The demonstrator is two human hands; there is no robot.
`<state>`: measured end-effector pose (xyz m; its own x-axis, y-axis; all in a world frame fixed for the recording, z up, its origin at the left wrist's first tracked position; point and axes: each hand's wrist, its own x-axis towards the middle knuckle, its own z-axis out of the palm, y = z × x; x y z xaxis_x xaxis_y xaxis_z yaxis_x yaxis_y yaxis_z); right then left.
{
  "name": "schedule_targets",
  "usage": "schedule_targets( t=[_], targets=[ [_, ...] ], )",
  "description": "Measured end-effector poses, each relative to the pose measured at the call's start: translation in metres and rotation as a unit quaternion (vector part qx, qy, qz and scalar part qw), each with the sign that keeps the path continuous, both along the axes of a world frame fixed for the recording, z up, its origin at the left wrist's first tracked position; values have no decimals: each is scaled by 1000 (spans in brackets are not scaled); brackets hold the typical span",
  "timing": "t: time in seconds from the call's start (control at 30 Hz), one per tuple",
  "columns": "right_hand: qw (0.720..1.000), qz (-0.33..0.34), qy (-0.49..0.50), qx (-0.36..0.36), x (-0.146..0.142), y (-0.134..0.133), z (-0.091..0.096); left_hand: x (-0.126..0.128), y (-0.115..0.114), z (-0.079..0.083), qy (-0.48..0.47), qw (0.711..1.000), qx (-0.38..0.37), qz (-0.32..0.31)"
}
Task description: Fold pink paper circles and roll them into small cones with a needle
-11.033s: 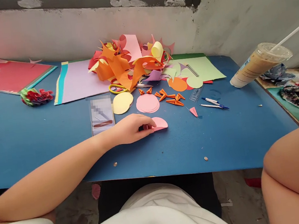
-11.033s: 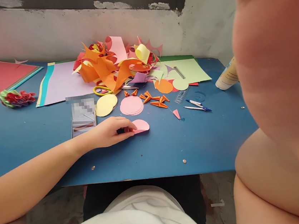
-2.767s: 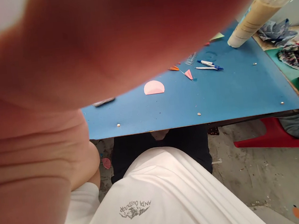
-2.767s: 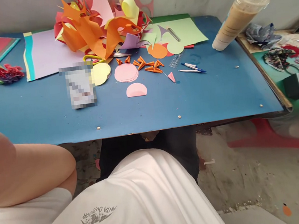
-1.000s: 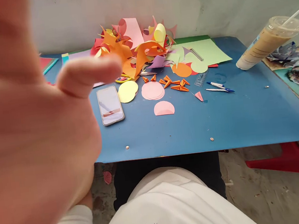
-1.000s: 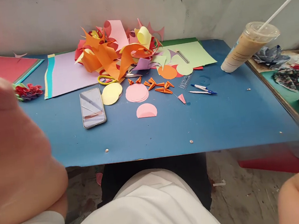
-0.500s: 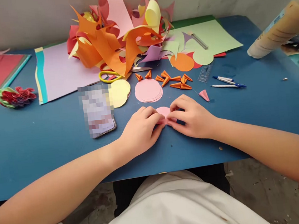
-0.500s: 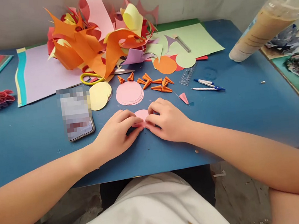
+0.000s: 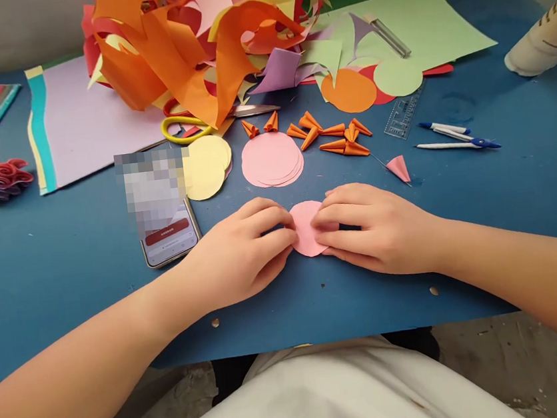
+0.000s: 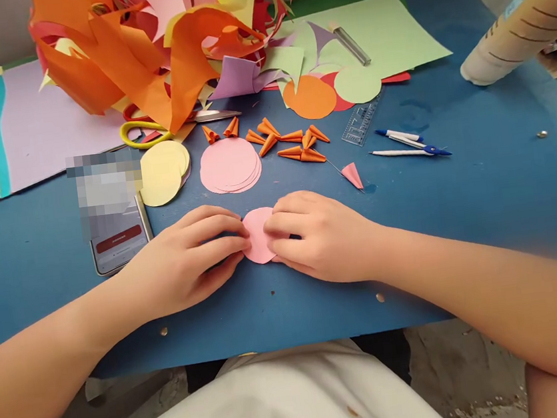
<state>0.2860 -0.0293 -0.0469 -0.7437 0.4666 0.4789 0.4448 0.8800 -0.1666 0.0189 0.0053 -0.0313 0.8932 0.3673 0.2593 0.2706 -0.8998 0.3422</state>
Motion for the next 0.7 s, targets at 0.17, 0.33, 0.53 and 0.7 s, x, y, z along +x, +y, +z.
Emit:
schedule_targets(
  t=[0.17, 0.33, 0.53, 0.7],
  targets=[
    [1000, -8, -7, -26, -2, -4, 2, -3, -7, 6, 39, 998, 35, 21],
    [995, -28, 41, -81, -2, -6, -1, -3, -8, 5, 31, 999, 27, 18],
    [997, -56, 24, -56, -5, -3, -3, -2, -9, 5, 23, 999, 8, 32],
    [995, -90, 17, -45, -8, -4, -3, -3, -12, 6, 45, 998, 20, 30]
  ],
)
